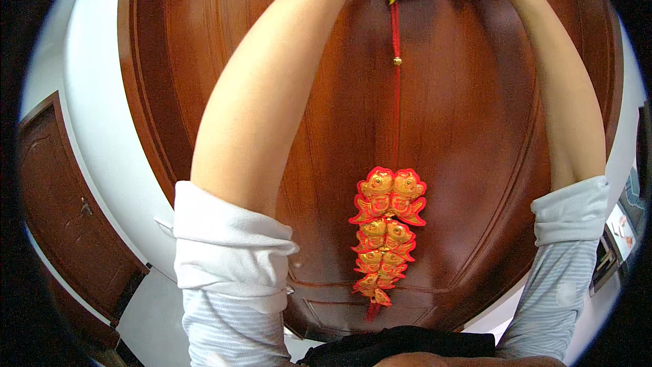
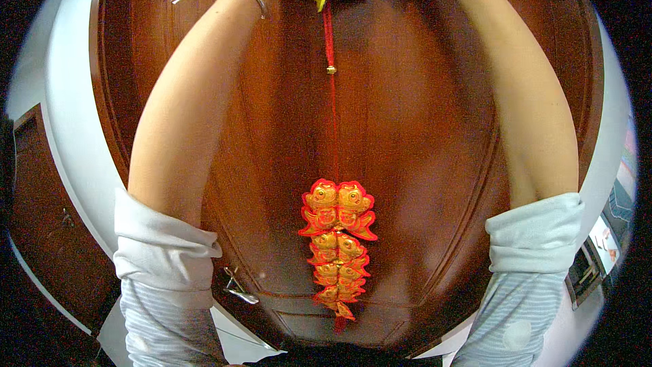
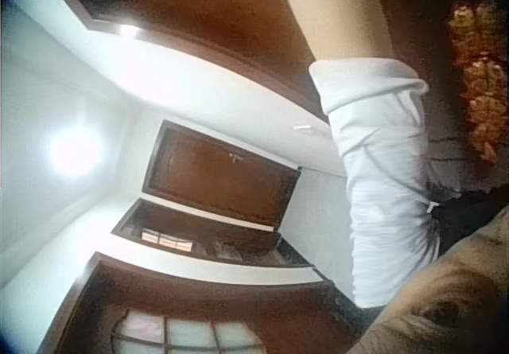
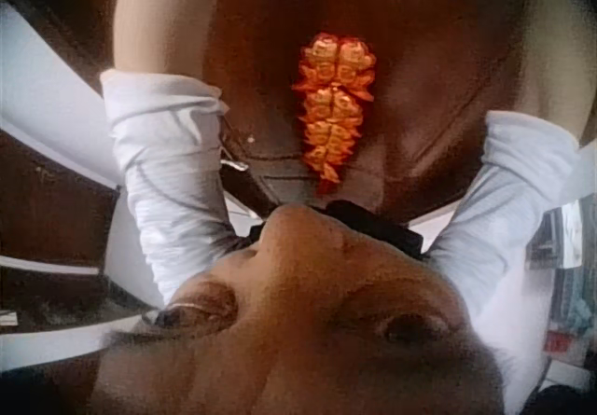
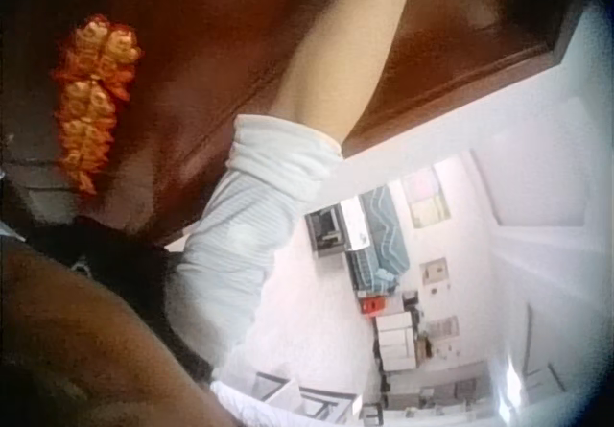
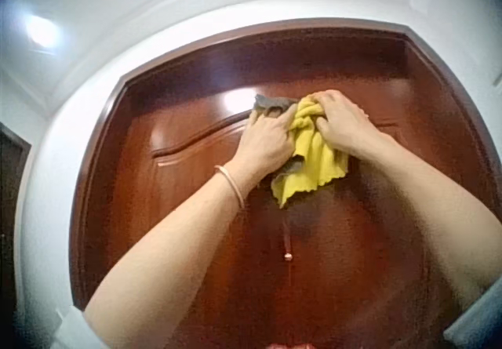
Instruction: The person picks up a yellow cloth from a table and wipes a white wall, then proceeds to wipe a wooden door with the same cloth. The person moves around the room to reach different areas of the door.
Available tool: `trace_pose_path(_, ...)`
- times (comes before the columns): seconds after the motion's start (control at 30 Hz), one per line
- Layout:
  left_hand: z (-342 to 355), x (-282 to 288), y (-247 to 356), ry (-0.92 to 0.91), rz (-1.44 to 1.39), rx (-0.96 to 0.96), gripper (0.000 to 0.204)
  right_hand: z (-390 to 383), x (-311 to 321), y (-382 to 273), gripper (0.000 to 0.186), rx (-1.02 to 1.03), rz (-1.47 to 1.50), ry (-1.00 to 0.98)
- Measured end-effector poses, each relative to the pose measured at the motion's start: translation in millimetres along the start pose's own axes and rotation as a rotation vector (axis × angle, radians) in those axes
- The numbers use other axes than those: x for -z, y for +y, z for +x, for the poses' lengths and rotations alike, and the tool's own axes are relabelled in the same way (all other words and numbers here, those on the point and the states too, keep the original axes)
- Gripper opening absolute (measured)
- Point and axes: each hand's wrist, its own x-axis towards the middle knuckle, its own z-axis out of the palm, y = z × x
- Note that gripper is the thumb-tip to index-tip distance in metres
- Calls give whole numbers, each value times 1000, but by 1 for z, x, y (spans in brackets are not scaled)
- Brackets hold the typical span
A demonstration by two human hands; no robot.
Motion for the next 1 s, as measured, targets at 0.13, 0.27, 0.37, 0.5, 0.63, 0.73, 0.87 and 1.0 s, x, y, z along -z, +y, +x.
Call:
trace_pose_path(0.13,-10,6,-37,61,37,-67,52,31,-38,-11,50,164,-83,73)
trace_pose_path(0.27,-50,46,-86,-62,129,68,56,34,-47,-98,54,30,-67,-126)
trace_pose_path(0.37,-90,71,-135,11,136,50,58,31,-52,-155,60,72,-9,-118)
trace_pose_path(0.5,-133,109,-175,-97,192,183,65,34,-94,-211,62,100,63,-3)
trace_pose_path(0.63,-154,130,-184,-186,98,395,63,34,-119,-245,63,131,81,10)
trace_pose_path(0.73,-180,135,-213,-84,115,354,64,27,-116,-271,60,181,77,23)
trace_pose_path(0.87,-249,132,-213,-94,90,376,59,-19,-132,-300,58,278,111,-110)
trace_pose_path(1.0,-333,165,-122,-195,-96,584,72,-97,-132,-314,52,515,230,38)
